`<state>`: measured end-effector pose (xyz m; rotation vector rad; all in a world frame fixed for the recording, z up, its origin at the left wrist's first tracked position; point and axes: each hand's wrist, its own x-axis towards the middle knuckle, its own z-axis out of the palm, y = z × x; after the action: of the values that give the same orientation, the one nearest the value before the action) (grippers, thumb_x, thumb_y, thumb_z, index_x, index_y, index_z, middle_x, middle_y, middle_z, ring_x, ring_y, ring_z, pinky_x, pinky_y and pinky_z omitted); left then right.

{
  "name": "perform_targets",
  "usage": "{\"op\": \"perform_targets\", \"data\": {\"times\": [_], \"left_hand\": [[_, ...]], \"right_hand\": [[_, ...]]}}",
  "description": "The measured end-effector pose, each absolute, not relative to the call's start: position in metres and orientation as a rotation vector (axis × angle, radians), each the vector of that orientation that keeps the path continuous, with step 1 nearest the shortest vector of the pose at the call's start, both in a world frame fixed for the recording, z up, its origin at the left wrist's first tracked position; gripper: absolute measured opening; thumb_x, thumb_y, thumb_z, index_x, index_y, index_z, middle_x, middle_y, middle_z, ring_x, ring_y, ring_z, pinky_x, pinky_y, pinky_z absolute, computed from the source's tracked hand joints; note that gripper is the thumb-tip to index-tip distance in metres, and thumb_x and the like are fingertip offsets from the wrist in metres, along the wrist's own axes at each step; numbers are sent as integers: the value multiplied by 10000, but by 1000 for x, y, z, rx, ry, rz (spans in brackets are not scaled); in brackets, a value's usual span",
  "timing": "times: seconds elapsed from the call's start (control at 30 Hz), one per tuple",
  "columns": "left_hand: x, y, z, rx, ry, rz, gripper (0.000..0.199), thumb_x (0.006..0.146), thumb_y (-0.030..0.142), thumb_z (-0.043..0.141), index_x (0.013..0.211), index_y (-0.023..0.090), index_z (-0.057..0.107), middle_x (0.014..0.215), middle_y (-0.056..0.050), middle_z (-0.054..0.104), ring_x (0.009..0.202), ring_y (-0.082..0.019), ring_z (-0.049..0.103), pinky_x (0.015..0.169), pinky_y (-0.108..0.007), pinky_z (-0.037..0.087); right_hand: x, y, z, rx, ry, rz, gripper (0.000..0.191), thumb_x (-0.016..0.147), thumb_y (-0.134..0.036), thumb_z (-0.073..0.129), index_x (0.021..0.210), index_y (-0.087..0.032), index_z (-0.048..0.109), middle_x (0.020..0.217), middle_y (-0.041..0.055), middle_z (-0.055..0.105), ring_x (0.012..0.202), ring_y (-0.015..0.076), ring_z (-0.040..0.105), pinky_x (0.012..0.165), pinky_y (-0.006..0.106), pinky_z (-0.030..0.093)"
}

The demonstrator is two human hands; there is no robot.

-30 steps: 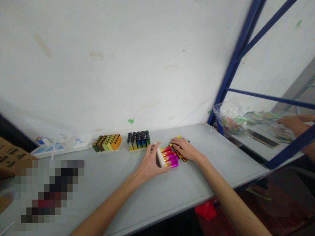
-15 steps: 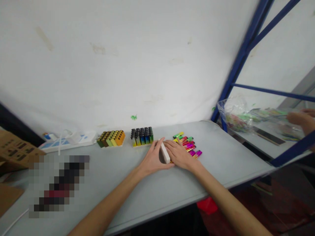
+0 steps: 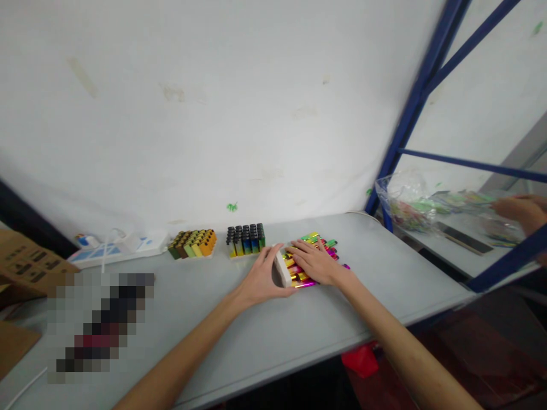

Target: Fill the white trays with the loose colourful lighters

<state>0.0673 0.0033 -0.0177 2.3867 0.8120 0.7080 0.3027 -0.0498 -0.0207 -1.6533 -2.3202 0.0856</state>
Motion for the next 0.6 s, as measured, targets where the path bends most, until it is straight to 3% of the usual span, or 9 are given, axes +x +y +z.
{"op": "perform_targets", "data": {"times": [0.13, 0.37, 0.6], "left_hand": [[57, 4, -17, 2391, 842, 689, 1129, 677, 494, 922, 1622, 228, 365, 1544, -168, 483, 1470, -374, 516, 1282, -534, 401], [49, 5, -16, 2394, 847, 744, 1104, 683, 486, 931, 1614, 264, 381, 1512, -143, 519, 1454, -376, 532, 1264, -541, 418], [56, 4, -21, 2331, 834, 774, 1158, 667, 524, 947, 1635, 284, 359, 1531, -138, 496, 1477, -376, 513, 1281, -543, 402]], "right_hand": [[315, -45, -21, -1669, -2366, 60, 508, 1163, -290, 245, 1574, -285, 544, 1625, 138, 554, 1555, 300, 443, 1239, 818, 119], [321, -46, -17, -1698, -2264, 52, 481, 1162, -324, 287, 1545, -271, 574, 1631, 154, 541, 1527, 315, 482, 1221, 841, 132], [265, -46, -11, -1633, -2164, -4, 459, 1136, -250, 315, 1473, -177, 618, 1569, 184, 597, 1474, 296, 535, 1291, 714, 189]]}}
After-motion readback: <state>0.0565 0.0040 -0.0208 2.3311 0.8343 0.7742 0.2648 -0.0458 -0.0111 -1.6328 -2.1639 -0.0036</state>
